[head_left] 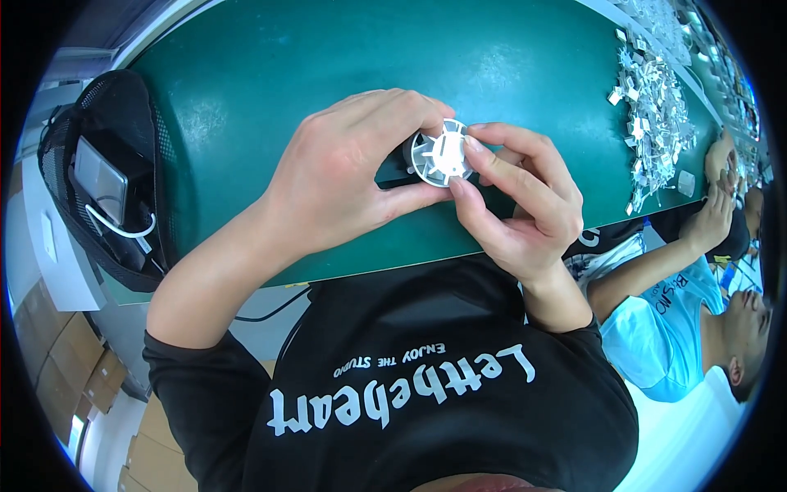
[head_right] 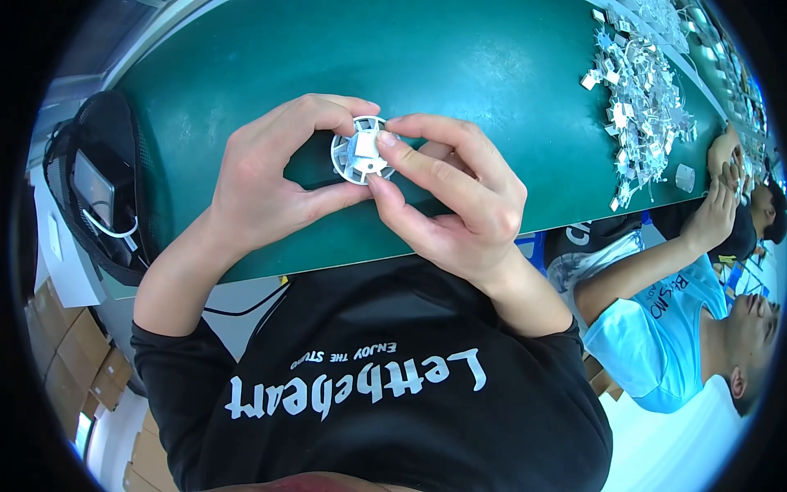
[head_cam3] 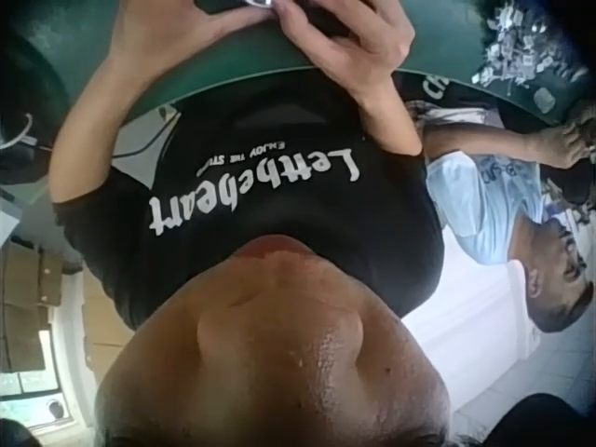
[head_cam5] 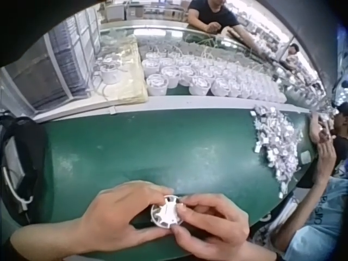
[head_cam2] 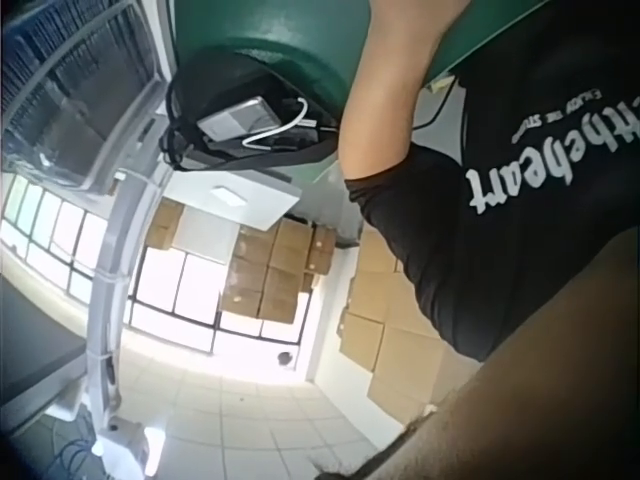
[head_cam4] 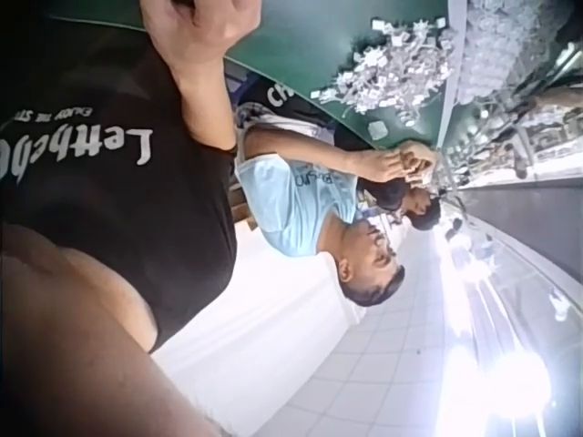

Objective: Manually assembling circular light components by connecting wires and snapping on plastic covers.

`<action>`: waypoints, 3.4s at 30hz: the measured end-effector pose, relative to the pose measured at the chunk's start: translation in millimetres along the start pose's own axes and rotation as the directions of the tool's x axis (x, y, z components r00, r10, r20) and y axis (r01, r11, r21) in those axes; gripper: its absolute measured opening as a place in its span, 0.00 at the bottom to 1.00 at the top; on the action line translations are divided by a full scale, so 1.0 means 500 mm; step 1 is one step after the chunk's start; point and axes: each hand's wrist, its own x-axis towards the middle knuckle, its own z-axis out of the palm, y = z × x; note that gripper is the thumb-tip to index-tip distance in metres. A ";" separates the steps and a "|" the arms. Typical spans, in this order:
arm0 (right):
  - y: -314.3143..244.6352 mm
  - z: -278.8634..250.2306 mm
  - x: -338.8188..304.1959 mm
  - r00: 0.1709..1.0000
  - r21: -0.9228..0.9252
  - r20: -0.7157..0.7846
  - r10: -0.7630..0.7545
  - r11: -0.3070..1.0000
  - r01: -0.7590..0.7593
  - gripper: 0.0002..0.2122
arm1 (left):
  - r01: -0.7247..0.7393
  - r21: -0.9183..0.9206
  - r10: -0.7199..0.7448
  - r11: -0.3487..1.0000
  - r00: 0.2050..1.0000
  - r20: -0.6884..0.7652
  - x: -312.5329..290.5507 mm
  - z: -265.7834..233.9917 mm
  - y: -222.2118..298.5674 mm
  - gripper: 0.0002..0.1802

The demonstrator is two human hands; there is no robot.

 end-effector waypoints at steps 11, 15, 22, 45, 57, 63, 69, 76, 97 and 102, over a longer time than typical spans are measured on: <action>-0.020 -0.019 0.000 0.984 -0.030 0.177 0.006 1.000 0.000 0.17 | 0.054 0.019 -0.056 0.998 0.995 0.082 0.006 -0.010 0.014 0.26; -0.020 -0.027 -0.003 0.975 -0.006 0.216 0.046 0.999 -0.046 0.18 | 0.049 0.026 -0.051 0.998 0.995 0.090 0.004 -0.007 0.014 0.26; -0.016 -0.039 0.018 0.968 0.108 0.168 0.184 0.973 -0.204 0.13 | 0.041 0.032 -0.044 0.999 0.994 0.100 0.011 -0.009 0.009 0.26; -0.040 -0.063 0.042 0.843 0.379 0.340 0.417 0.760 -0.529 0.21 | -0.265 0.008 0.264 0.964 0.959 -0.106 0.012 -0.001 0.013 0.26; -0.037 -0.041 0.038 0.840 0.543 0.328 0.432 0.642 -0.542 0.23 | 0.485 -0.594 -0.412 0.642 0.872 0.266 -0.002 -0.035 0.030 0.35; 0.015 -0.043 0.144 0.809 0.476 0.478 0.342 0.673 -0.566 0.19 | 0.358 -0.731 -0.451 0.581 0.889 0.076 0.007 -0.020 0.003 0.28; 0.188 -0.020 0.408 0.779 0.865 0.282 0.559 0.204 -0.459 0.22 | 0.372 -0.725 -0.469 0.580 0.880 0.076 0.009 -0.017 0.003 0.21; 0.238 -0.071 0.570 0.864 0.695 0.017 0.502 0.616 -0.371 0.24 | 0.417 -0.633 -0.389 0.652 0.901 0.193 0.005 -0.017 -0.013 0.17; 0.250 -0.025 0.467 0.949 -0.776 0.288 0.125 0.612 0.155 0.08 | 0.371 -0.414 -0.303 0.831 0.927 0.222 0.003 -0.007 -0.009 0.13; 0.209 -0.037 0.463 0.925 -0.714 0.372 -0.075 0.613 0.337 0.07 | 0.373 -0.417 -0.325 0.829 0.928 0.184 -0.014 -0.008 -0.008 0.14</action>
